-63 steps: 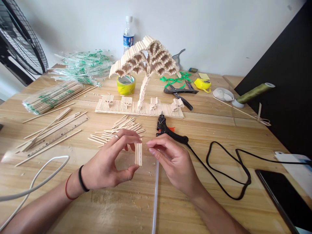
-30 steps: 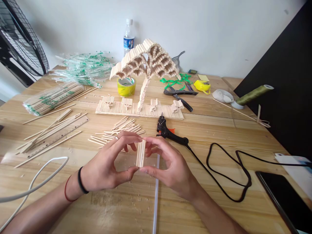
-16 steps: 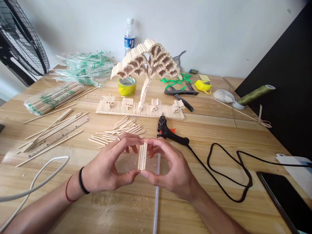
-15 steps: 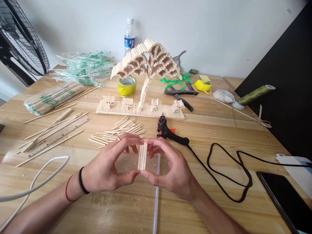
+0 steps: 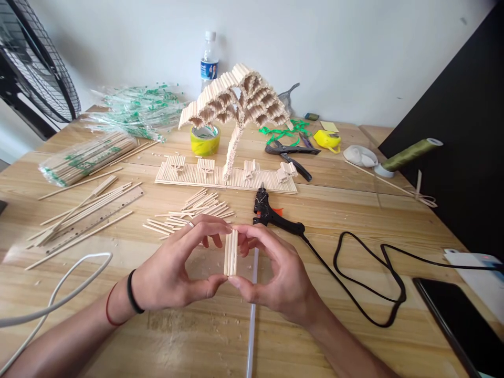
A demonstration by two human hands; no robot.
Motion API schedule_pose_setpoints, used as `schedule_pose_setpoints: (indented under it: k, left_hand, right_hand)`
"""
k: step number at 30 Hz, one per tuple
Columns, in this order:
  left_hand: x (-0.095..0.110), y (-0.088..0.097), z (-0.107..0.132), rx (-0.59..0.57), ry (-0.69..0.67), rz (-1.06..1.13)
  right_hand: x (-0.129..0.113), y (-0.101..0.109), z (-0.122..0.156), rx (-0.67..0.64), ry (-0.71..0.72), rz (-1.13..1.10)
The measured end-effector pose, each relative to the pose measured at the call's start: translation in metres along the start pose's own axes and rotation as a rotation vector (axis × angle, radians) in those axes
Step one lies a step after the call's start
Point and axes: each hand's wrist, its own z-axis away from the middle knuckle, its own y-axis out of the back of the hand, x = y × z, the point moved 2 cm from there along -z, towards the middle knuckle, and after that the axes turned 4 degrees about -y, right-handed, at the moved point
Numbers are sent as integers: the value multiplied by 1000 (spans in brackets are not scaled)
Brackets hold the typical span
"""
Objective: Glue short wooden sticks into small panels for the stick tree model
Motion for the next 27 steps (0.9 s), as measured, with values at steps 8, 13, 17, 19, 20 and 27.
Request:
schedule_pose_setpoints:
  k: [8, 13, 17, 19, 20, 27]
  left_hand:
    - [0, 3, 0, -17, 15, 6]
    - [1, 5, -2, -33, 49, -6]
    - [2, 6, -4, -25, 62, -5]
    - [2, 6, -4, -18, 58, 3]
    - [2, 6, -4, -17, 58, 10]
    - [0, 4, -2, -12, 48, 24]
  right_hand:
    - [1, 3, 0, -8, -6, -59]
    - [5, 3, 1, -11, 14, -85]
    - [7, 2, 1, -5, 46, -74]
    - [7, 1, 0, -2, 57, -71]
    - [7, 1, 0, -2, 58, -68]
    - [4, 2, 1, -18, 20, -52]
